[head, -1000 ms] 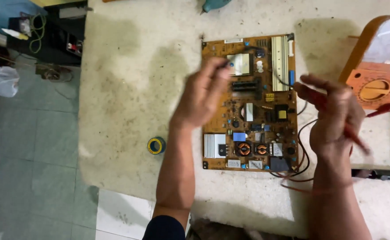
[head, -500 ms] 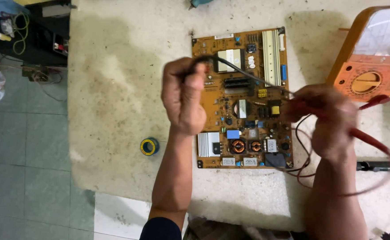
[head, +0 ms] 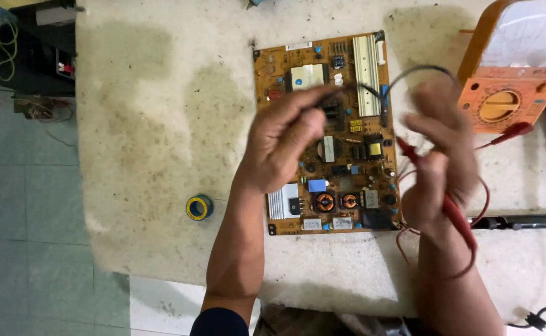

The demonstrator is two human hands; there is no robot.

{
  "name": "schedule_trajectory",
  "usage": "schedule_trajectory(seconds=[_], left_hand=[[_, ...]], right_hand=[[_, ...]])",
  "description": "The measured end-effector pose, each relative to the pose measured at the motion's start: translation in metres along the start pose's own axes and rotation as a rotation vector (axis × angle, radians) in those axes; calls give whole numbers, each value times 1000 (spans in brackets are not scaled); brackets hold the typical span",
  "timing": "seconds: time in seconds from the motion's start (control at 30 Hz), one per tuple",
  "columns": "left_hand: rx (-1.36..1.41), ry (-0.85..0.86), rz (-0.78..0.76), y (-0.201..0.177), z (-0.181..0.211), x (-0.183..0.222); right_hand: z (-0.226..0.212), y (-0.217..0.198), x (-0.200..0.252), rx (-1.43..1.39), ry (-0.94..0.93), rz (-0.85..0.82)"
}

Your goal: Testing and inspecting a television power supply circuit board using a multimeter and probes.

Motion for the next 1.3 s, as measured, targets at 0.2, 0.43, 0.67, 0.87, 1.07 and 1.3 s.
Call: schedule_trajectory(seconds=[0.2,0.43,0.67,0.87,1.07,1.3], left_hand=[[-234,-21,-289,27,5,9],[-364,61,-119,40,4,8],[-500,209,-131,49,2,9],[-611,5,-122,32,19,-3],[-1231,-729,-154,-33,-19,4],[-1139,-694,-76,-30,-23,4]], right_hand=[[14,22,0,-56,514,-454],[42,-10,14,-431,601,-70],[11,9,-9,-142,684,-261],[17,-61,13,-173,201,412],[-15,-73,-22,234,527,280],[55,-16,-13,286,1093,-146]])
Point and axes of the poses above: each hand's wrist, its own x-axis away from the middle knuckle, its own y-axis out of the palm, z = x × y, the point moved 5 cm from there along -x, towards the middle knuckle, and after that the axes turned 8 degrees about -x, right-handed, at the moved point
